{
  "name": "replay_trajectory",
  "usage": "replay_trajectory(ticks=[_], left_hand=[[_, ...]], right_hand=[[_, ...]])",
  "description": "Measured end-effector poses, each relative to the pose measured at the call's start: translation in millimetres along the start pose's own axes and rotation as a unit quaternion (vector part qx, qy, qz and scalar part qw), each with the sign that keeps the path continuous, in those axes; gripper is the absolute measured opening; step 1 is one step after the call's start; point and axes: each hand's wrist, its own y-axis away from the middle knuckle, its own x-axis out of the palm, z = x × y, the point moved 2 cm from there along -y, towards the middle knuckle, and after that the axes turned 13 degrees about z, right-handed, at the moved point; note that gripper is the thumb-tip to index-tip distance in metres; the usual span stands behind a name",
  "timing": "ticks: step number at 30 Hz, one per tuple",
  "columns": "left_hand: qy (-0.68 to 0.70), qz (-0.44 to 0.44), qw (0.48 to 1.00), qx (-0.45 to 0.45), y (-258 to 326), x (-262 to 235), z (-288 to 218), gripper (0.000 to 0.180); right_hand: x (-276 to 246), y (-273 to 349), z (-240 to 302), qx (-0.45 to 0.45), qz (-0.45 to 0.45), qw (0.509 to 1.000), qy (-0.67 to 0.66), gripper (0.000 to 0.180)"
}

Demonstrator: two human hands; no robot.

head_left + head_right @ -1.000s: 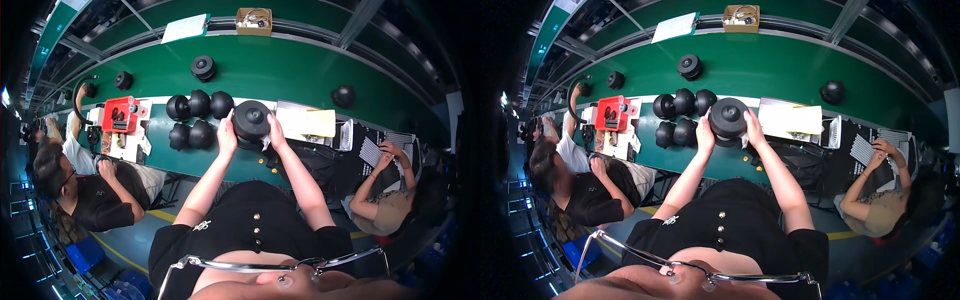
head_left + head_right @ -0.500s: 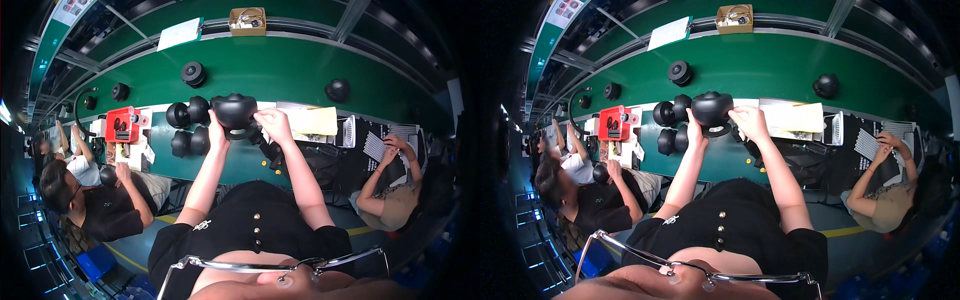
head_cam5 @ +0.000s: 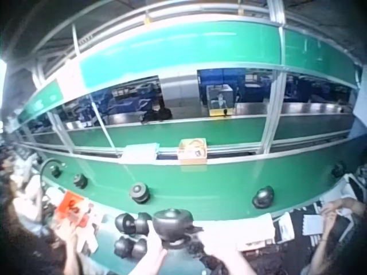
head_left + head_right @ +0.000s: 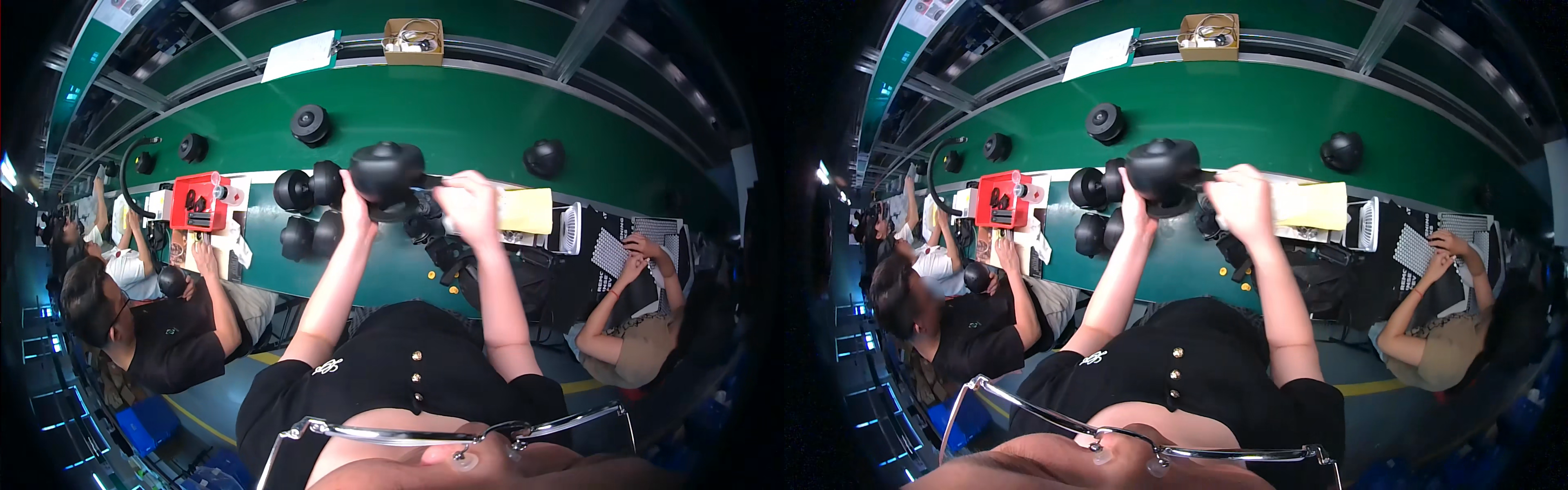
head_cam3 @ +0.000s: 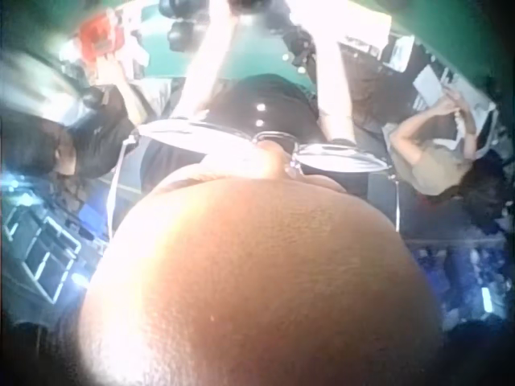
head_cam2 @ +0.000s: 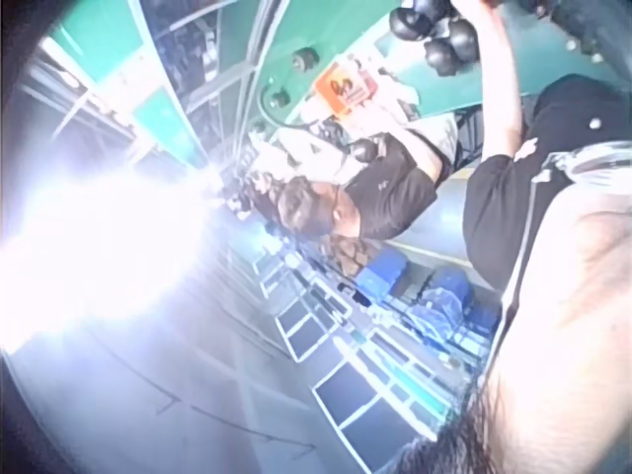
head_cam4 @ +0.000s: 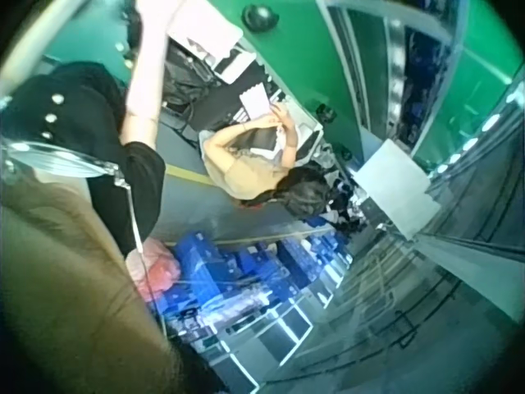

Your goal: The person cleans camera components with a cloth by picking up each device, wiping its surfaces, and placing it on the table.

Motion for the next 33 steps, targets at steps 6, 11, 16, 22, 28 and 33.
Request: replay_trajectory(ticks=[6,11,16,22,28,33], left_hand=[[0.102,0.051,0.99,-0.078,2.4,-15.1,10.3,0.065],[0.107,0.048,0.977,-0.18,12.5,-3.4,15.8,0.072],[0.127,0.015,0.967,-0.221,16.2,-4.2,27.7,0.074],[0.188,0.055,0.962,-0.192,4.5,-35.2,59.8,0.071],[0.203,-0.021,0.94,-0.274,13.3,-10.6,42.0,0.075],[0.209,-0.017,0.939,-0.274,20.5,-9.3,33.7,0.067]], right_hand=[[3.8,-3.4,-57.1,0.097,0.013,0.954,-0.283,0.017],[6.7,-4.1,-74.8,0.137,-0.079,0.844,-0.513,0.023],[35.7,13.1,-39.6,-0.014,-0.11,0.974,-0.198,0.035],[99.2,15.0,-31.5,-0.195,0.176,0.915,0.306,0.027],[63.7,-11.6,-104.7,0.033,-0.057,0.997,-0.047,0.025],[34.9,-0.7,-78.9,0.076,-0.133,0.986,-0.071,0.024]])
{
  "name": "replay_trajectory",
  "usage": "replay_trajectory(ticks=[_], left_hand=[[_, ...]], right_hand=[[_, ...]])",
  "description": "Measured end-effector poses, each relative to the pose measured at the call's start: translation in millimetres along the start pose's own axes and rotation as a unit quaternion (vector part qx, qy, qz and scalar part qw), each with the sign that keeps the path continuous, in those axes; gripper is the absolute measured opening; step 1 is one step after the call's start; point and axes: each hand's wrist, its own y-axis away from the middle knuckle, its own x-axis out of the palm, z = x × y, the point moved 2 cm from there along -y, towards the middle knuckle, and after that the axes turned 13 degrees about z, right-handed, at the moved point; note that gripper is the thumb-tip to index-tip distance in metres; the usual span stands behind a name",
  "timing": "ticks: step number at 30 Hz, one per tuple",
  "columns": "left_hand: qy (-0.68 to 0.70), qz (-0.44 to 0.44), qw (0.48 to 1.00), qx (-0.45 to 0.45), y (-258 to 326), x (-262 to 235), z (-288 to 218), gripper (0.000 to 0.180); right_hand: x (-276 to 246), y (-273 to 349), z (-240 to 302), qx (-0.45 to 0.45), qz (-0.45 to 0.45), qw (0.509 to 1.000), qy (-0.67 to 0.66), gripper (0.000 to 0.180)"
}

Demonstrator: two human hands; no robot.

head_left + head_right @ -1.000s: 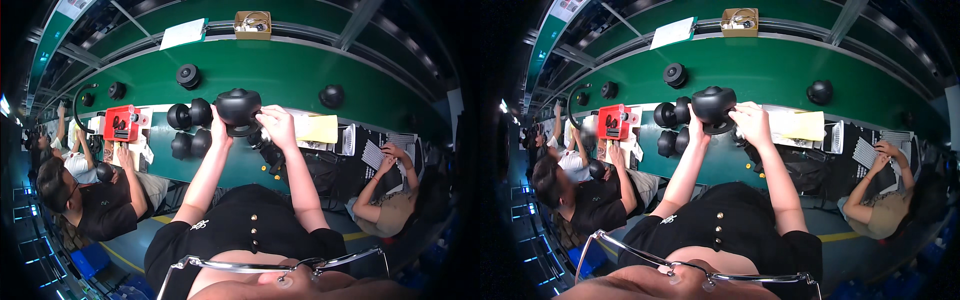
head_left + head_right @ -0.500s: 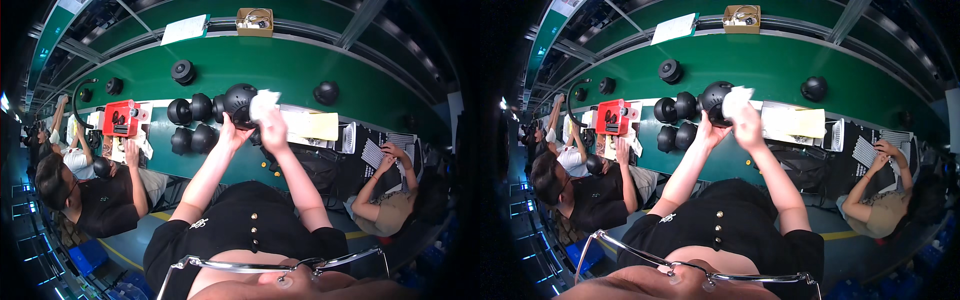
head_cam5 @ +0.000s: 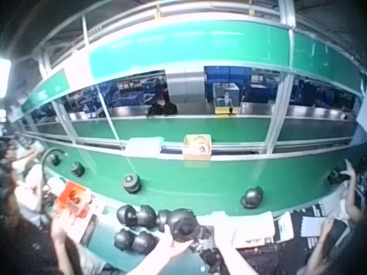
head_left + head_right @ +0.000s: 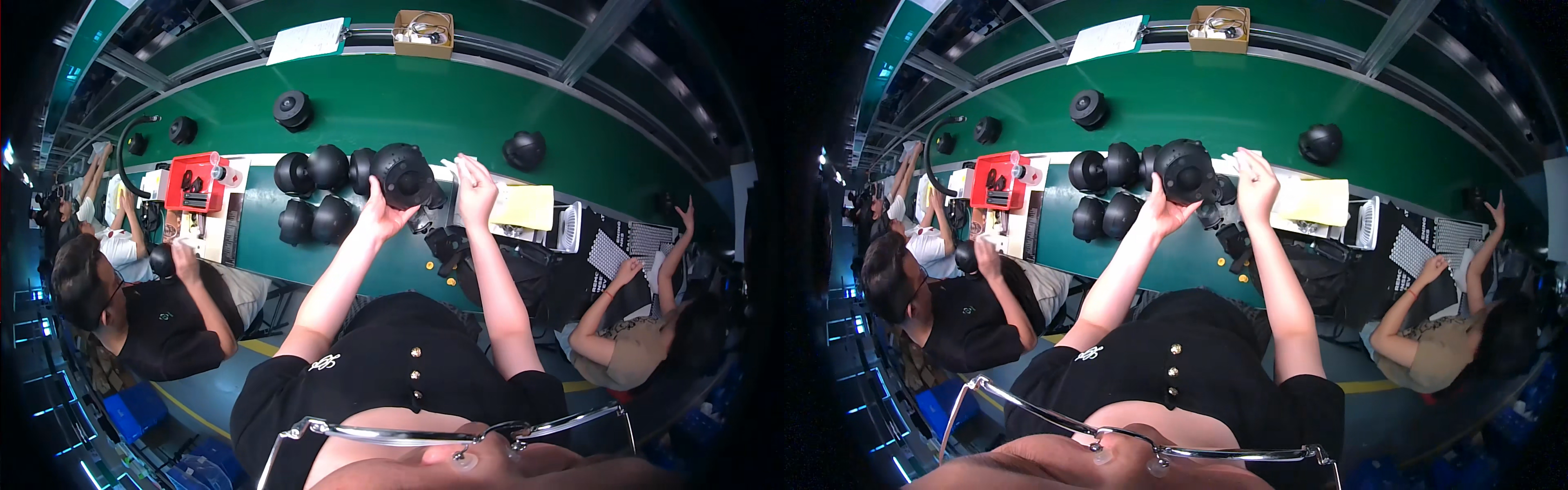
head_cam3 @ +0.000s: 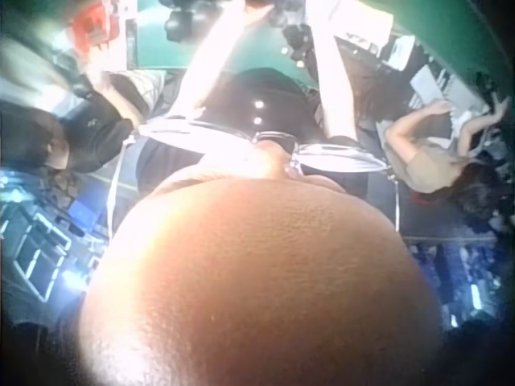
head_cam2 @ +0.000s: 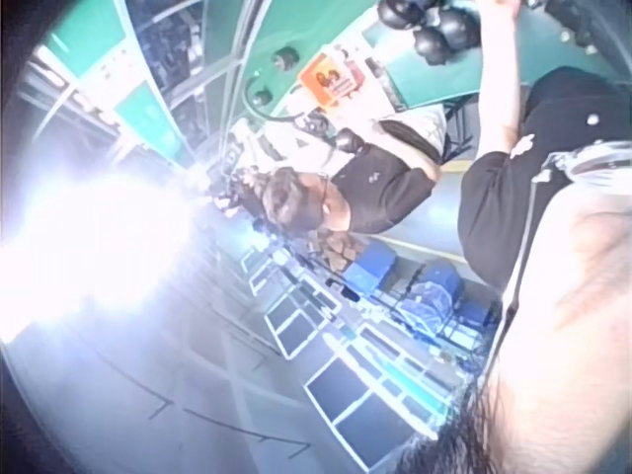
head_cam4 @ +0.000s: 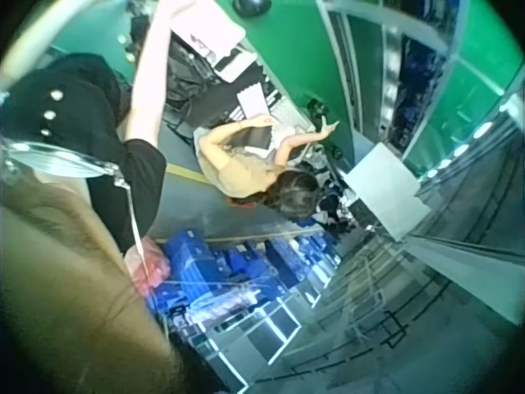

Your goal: The person cleans camera components with a cloth by picking up each device, wiping its surfaces, and placing it on the table.

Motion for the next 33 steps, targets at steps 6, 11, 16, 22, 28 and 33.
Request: replay_trajectory(ticks=[6,11,16,22,28,33], left_hand=[[-0.004,-0.021,0.999,-0.028,-15.0,-28.1,11.1,0.045],[-0.013,-0.009,1.0,-0.023,-10.5,-25.4,16.4,0.039],[-0.042,-0.066,0.994,-0.074,-7.2,-33.9,17.9,0.041],[-0.026,-0.045,0.996,-0.068,-0.4,-39.8,7.4,0.038],[-0.025,-0.03,0.999,-0.01,-1.9,-41.5,17.3,0.036],[-0.062,-0.063,0.995,-0.041,12.4,-31.9,22.0,0.041]], right_hand=[[21.0,10.8,26.6,-0.084,-0.015,0.992,-0.092,0.018],[49.3,15.9,38.3,-0.367,0.189,0.894,0.171,0.015],[44.6,-18.3,14.5,-0.143,0.04,0.957,0.247,0.012],[41.0,-11.5,29.2,-0.244,0.071,0.935,0.247,0.006],[53.1,28.0,38.9,-0.39,0.22,0.852,0.272,0.006],[8.1,-13.4,19.8,-0.104,-0.008,0.974,0.202,0.007]])
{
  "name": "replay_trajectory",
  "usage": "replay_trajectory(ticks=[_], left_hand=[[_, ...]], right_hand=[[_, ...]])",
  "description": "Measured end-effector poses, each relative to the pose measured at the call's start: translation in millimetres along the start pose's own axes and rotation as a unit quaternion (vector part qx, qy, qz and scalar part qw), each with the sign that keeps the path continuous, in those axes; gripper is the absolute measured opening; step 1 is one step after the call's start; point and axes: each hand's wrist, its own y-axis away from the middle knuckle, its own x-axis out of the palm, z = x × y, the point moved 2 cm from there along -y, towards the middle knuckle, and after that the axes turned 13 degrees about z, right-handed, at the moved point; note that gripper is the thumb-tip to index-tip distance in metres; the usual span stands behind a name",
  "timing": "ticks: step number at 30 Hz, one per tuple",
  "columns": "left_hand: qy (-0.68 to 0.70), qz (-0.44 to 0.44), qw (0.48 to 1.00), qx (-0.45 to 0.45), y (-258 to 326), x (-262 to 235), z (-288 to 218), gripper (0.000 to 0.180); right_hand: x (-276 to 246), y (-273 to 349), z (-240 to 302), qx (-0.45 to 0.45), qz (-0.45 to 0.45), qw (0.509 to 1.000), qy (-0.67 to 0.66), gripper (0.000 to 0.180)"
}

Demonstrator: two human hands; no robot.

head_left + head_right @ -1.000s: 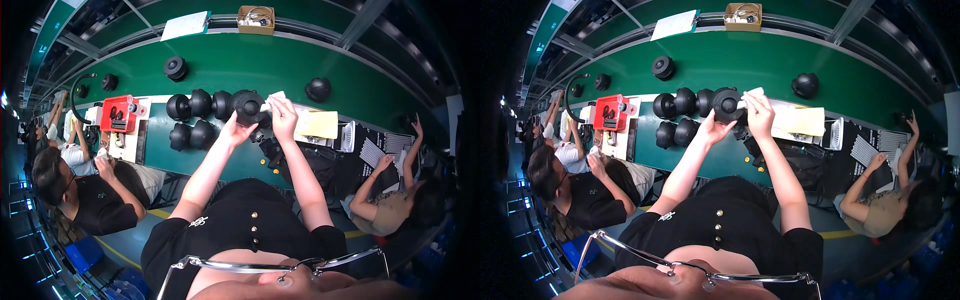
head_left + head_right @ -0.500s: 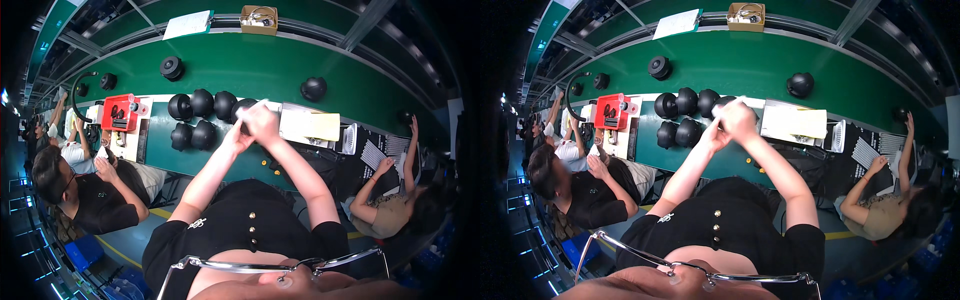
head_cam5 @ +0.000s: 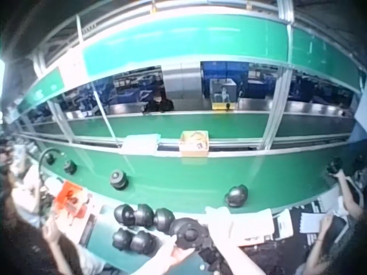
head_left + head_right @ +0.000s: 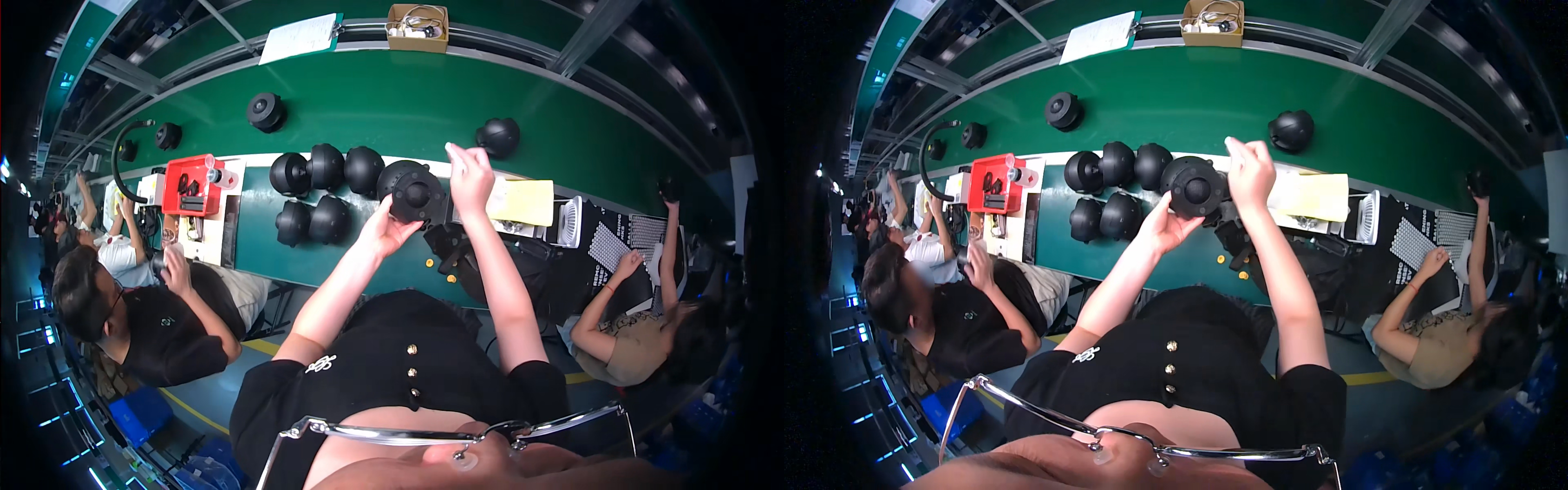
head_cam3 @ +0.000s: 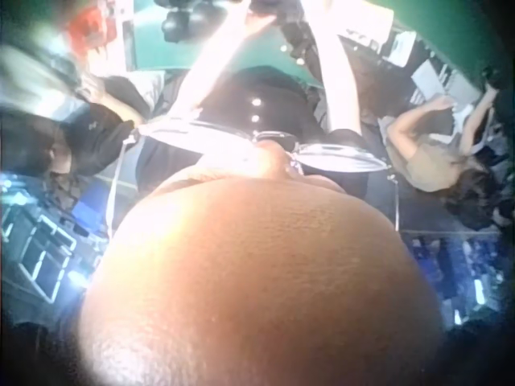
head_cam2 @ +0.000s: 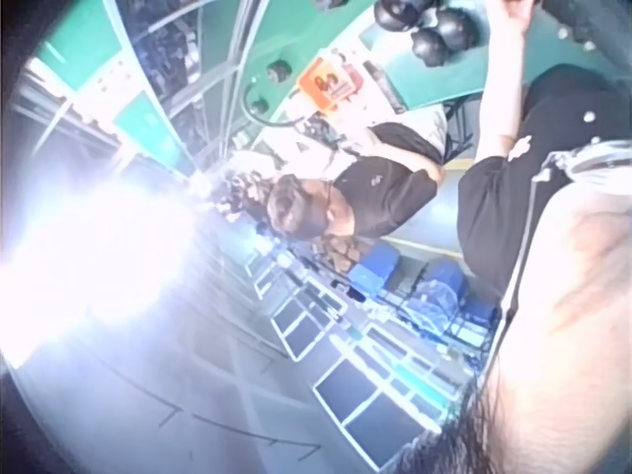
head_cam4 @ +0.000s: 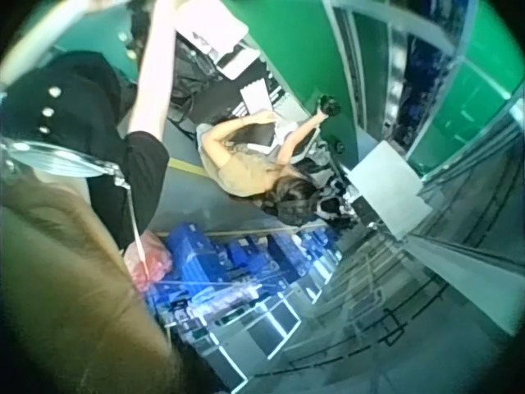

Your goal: The person cleans camera components with a cloth by picking up each device, wiping its surfaces, and placing it on the table.

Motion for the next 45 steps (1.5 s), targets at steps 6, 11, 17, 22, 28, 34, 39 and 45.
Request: replay_trajectory(ticks=[6,11,17,22,28,34,39,45], left_hand=[[0.076,0.045,0.996,0.016,-16.7,-13.4,-3.2,0.051],[0.044,0.027,0.998,0.034,-2.8,0.0,-8.3,0.049],[0.045,0.062,0.996,0.039,10.8,4.0,-13.0,0.05],[0.04,0.083,0.994,0.058,3.1,-13.9,-11.0,0.048],[0.02,0.078,0.995,0.067,32.4,5.0,-11.7,0.047],[0.047,0.102,0.993,0.034,26.5,-10.0,-4.9,0.05],[0.083,0.091,0.992,0.031,31.1,-6.8,-2.7,0.053],[0.073,0.097,0.99,0.068,64.8,15.8,-7.8,0.051]], right_hand=[[19.9,61.5,-24.3,-0.132,0.116,0.984,0.012,0.013],[4.7,60.5,-4.6,-0.194,0.077,0.974,0.085,0.018],[-14.6,22.7,-40.1,0.043,-0.031,0.999,0.009,0.016],[0.1,51.3,25.3,-0.306,0.172,0.936,0.016,0.005],[-15.7,25.9,-11.1,-0.021,0.016,0.998,-0.057,0.013],[-5.3,17.3,-31.0,0.013,0.065,0.996,0.059,0.011],[-0.4,55.6,25.8,-0.24,0.121,0.959,-0.087,0.011],[-31.2,9.1,-34.4,0.035,-0.008,0.999,-0.026,0.017]])
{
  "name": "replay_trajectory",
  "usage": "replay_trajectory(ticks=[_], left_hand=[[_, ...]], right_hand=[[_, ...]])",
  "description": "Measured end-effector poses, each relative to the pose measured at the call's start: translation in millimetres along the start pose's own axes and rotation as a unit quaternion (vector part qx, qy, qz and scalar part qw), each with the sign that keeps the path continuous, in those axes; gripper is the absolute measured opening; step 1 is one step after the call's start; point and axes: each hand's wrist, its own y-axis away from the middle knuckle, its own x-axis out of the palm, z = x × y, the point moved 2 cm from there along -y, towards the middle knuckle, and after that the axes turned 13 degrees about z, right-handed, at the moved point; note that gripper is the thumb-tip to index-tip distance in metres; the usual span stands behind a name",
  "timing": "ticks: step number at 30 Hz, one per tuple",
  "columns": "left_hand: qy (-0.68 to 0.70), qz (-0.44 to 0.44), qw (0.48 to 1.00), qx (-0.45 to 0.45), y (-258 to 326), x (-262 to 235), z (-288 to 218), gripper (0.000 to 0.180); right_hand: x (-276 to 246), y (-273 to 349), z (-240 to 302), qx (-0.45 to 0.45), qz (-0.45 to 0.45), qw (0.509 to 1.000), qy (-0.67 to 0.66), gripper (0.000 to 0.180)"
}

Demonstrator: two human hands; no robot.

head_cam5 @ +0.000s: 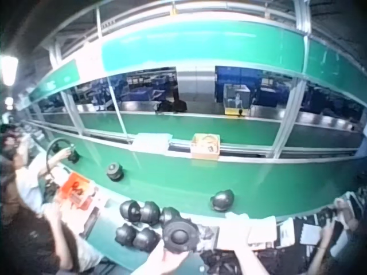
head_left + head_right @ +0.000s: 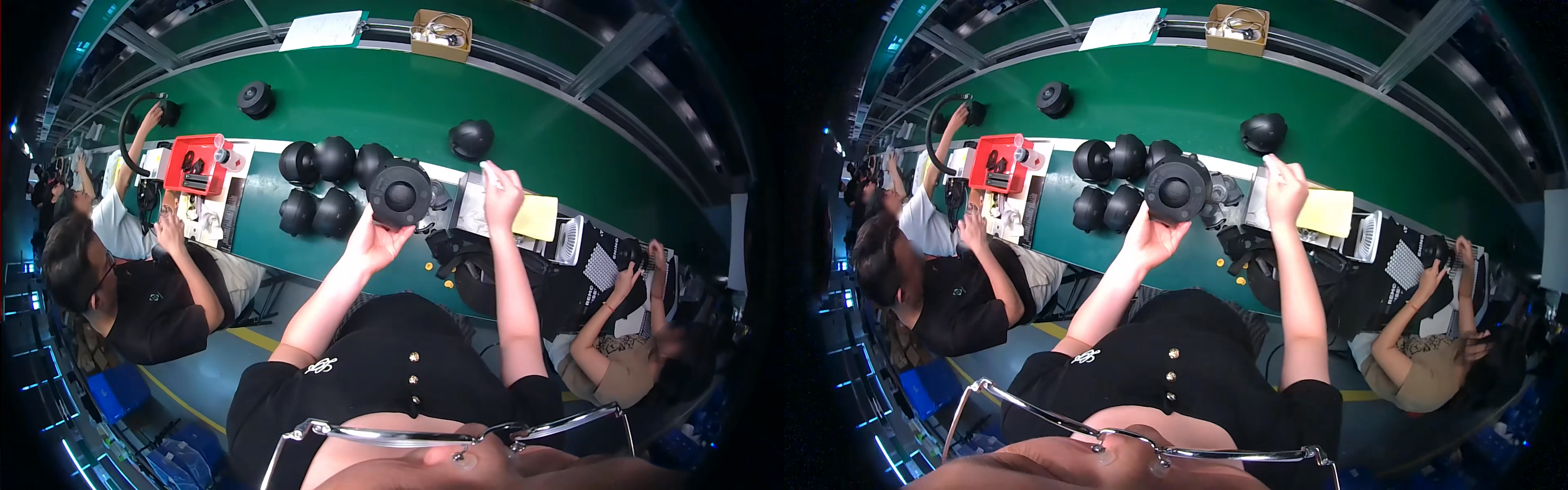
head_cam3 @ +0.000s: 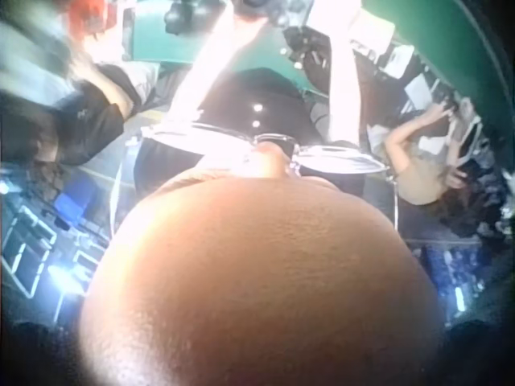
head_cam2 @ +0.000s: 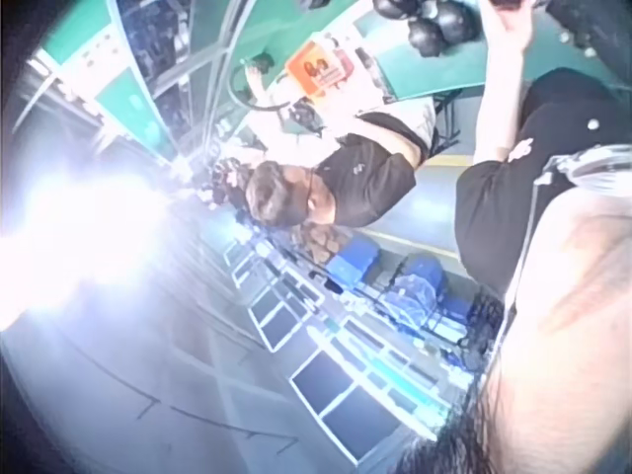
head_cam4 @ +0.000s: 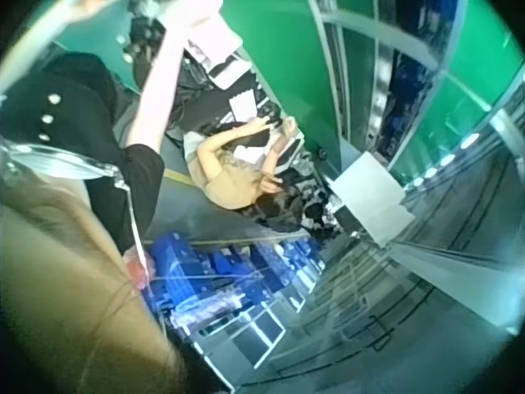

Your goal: The person cleans camera components with a cloth by picking up each device, wiping its surfaces, and placing it on the table.

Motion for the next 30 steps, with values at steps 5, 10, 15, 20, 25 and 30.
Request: replay_trajectory(ticks=[5,10,15,20,25,30], left_hand=[[0.068,0.048,0.996,-0.017,11.2,14.9,-4.8,0.05],[0.077,0.111,0.99,-0.037,21.1,24.6,-4.1,0.05],[0.042,0.073,0.996,-0.027,22.7,24.6,-5.4,0.049],[-0.021,0.011,1.0,-0.018,17.8,13.6,-1.8,0.045],[-0.048,0.025,0.997,-0.047,17.2,2.9,-0.7,0.038],[-0.098,-0.041,0.993,-0.05,13.4,-12.1,-13.3,0.046]], right_hand=[[3.3,18.4,-16.6,0.103,0.033,0.991,-0.082,0.023],[9.0,37.2,-26.4,0.265,0.108,0.865,-0.412,0.011],[-2.0,46.9,14.8,0.115,0.075,0.907,-0.399,0.01],[10.0,56.7,109.8,-0.202,0.149,0.959,-0.134,0.016],[37.7,59.4,122.0,-0.439,0.255,0.861,0.035,0.027],[15.5,59.9,78.6,-0.42,0.371,0.824,0.082,0.018]])
